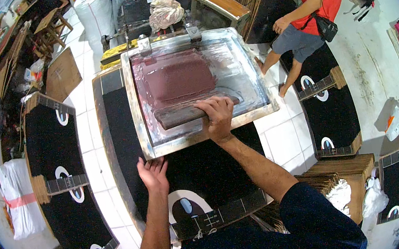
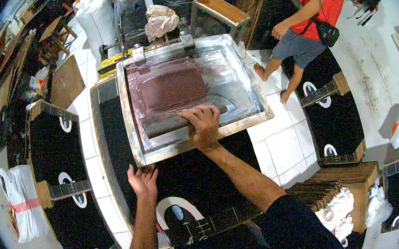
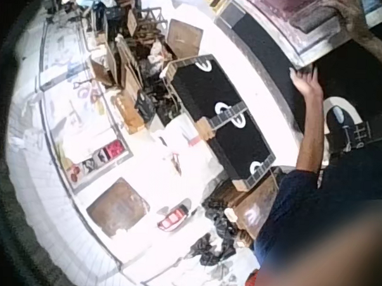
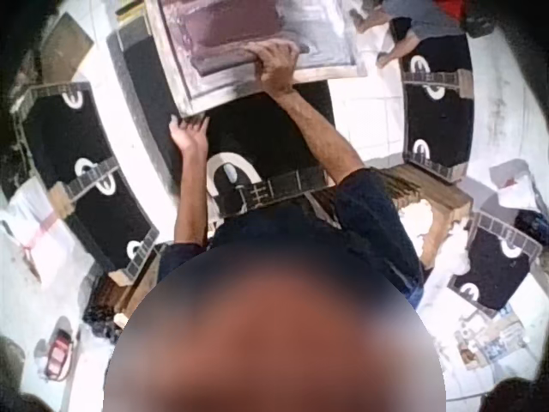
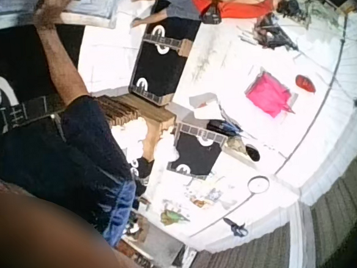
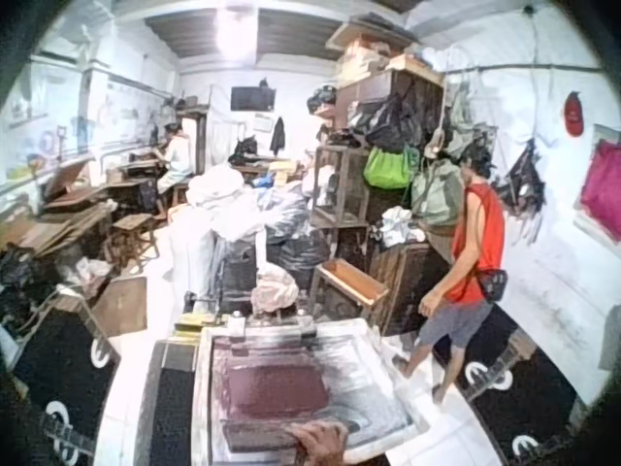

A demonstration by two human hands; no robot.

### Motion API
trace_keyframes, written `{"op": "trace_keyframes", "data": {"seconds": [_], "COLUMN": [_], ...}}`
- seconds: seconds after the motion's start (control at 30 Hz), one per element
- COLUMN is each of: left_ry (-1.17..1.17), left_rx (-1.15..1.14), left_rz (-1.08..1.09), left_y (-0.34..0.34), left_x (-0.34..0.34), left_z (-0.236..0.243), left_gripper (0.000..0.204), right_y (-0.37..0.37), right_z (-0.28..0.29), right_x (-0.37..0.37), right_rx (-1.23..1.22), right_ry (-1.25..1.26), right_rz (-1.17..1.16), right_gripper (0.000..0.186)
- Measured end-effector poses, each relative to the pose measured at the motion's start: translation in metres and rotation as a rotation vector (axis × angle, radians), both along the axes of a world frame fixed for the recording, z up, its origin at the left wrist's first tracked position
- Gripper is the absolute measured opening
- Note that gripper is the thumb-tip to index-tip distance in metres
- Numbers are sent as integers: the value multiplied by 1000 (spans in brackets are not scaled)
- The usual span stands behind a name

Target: The person repeatedly aligns a screen printing frame over a black t-shirt and uses a squeegee to pull ink across the mesh. They lift the frame to check the print, reposition the shirt, and repeat the process multiple times. The person also cleans the screen with a sponge at the end.

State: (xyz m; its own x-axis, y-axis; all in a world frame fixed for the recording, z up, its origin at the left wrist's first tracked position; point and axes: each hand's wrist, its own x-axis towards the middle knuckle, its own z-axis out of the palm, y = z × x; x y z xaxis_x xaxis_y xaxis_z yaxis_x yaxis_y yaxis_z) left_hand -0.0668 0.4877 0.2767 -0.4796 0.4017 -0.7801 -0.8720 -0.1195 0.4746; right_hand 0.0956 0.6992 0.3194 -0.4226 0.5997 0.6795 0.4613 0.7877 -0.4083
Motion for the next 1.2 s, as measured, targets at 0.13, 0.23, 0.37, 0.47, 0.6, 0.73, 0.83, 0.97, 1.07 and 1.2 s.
{"op": "trace_keyframes", "data": {"seconds": [0.13,0.23,0.37,0.47,0.6,0.73,0.83,0.97,1.07,1.2], "left_ry": [1268,1783,1777,1791,1808,1821,1839,1846,1836,1813], "left_rx": [-568,-555,-595,-595,-647,-658,-678,-686,-668,-682], "left_rz": [-334,-710,-730,-715,-750,-772,-766,-745,-735,-745], "left_y": [-21,-20,-14,-14,-15,-10,-8,-6,-5,-5], "left_x": [3,-5,-7,-6,-6,-7,-5,-5,-5,-4], "left_z": [-44,-56,-63,-66,-63,-57,-53,-51,-52,-54], "left_gripper": [83,120,123,121,115,117,115,115,115,115], "right_y": [27,41,57,71,97,127,156,193,202,194], "right_z": [-3,0,2,2,-2,-15,-22,-26,-31,-44], "right_x": [-9,-14,-15,-17,-33,-67,-101,-138,-155,-169], "right_rx": [-33,-24,-74,-87,-184,-96,-31,48,23,110], "right_ry": [-22,-14,-82,-64,-305,-411,-491,-512,-586,-506], "right_rz": [-24,-14,-9,24,31,65,35,13,17,103], "right_gripper": [39,44,45,45,43,44,45,41,40,36]}}
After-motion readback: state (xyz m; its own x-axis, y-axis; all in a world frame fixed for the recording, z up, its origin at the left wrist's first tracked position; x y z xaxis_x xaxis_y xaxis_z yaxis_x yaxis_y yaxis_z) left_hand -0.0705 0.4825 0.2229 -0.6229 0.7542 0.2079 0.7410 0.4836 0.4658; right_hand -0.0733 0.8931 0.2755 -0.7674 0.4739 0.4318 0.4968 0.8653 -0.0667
